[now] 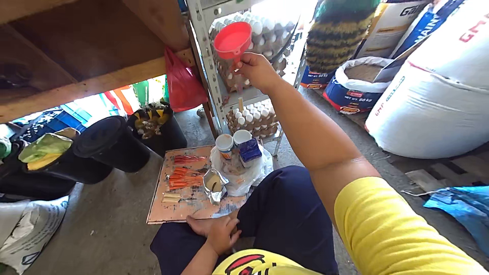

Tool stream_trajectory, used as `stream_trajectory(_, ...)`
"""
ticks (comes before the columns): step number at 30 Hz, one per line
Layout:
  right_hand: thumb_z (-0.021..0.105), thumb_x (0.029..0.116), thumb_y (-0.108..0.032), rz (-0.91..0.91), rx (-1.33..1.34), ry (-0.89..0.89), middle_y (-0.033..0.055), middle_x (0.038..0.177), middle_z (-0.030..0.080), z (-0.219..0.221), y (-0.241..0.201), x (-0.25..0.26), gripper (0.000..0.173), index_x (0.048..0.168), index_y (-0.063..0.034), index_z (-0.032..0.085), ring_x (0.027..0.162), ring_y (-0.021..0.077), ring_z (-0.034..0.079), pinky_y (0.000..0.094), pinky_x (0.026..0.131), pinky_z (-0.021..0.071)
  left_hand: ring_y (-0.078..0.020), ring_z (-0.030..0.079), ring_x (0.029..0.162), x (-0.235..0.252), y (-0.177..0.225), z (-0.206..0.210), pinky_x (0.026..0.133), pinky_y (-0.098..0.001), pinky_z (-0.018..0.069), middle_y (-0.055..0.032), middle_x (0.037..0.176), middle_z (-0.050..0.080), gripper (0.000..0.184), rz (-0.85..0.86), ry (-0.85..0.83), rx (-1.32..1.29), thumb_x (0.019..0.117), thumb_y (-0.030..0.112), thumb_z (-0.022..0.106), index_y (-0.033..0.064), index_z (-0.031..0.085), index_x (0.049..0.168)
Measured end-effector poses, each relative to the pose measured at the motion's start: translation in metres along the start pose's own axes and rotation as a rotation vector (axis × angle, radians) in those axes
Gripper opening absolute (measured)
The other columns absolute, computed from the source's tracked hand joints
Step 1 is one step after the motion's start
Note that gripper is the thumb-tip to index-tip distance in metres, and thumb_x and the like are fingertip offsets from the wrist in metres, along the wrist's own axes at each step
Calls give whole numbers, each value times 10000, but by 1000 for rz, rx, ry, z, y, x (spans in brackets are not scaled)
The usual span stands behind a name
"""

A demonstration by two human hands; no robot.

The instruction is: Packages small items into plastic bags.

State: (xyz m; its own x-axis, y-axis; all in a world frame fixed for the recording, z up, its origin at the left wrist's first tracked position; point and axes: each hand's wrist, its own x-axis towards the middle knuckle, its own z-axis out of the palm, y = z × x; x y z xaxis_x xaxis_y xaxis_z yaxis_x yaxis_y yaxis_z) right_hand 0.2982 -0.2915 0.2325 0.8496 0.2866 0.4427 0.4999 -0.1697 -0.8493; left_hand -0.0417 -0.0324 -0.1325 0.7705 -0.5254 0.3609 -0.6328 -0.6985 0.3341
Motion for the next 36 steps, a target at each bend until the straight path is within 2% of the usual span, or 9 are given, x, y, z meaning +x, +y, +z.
stream_trajectory(4, 477, 1076, -108, -52, -54, 19, 114, 1160, 705, -3, 18, 26, 263, 1228, 17, 651, 1097, 134, 670, 328, 998, 529, -201, 707, 758, -7, -5, 4, 686, -360, 611, -71, 849, 702, 316, 9, 35, -4, 948, 317, 597, 92, 746, 1112)
stream_trajectory(11, 477, 1076, -108, -62, -23, 71, 106, 1150, 694, -2, 54, 61, 257, 1215, 17, 653, 1070, 120, 654, 322, 979, 524, -162, 681, 732, -13, -8, 7, 680, -313, 595, -40, 802, 680, 290, 33, 94, 10, 955, 293, 563, 109, 751, 1075)
stream_trajectory(21, 478, 1087, -145, -9, -85, 133, 148, 1257, 684, 4, 105, 96, 306, 1304, 10, 629, 1182, 178, 648, 370, 1058, 495, -143, 679, 729, -18, -9, 9, 682, -301, 595, -30, 800, 688, 255, -5, 104, -36, 967, 266, 576, 121, 759, 1071)
stream_trajectory(27, 487, 1087, -153, -10, -83, 149, 110, 1197, 698, 0, 114, 100, 274, 1253, -9, 650, 1104, 137, 653, 348, 1005, 508, -129, 668, 719, -20, -11, 12, 677, -279, 585, -17, 795, 680, 251, 2, 107, -34, 971, 270, 574, 134, 757, 1076)
stream_trajectory(33, 485, 1089, -157, -36, -80, 159, 96, 1189, 697, -5, 102, 98, 246, 1197, -17, 656, 1092, 112, 646, 321, 988, 504, -128, 674, 739, -19, -10, 11, 690, -271, 588, -22, 809, 683, 250, 15, 108, -33, 971, 256, 569, 122, 750, 1078)
stream_trajectory(36, 486, 1090, -165, -29, -98, 147, 108, 1217, 694, -5, 100, 95, 265, 1231, -14, 651, 1127, 133, 647, 336, 1014, 499, -131, 668, 729, -18, -10, 11, 689, -271, 584, -23, 795, 676, 248, 25, 111, -24, 971, 252, 568, 117, 754, 1065)
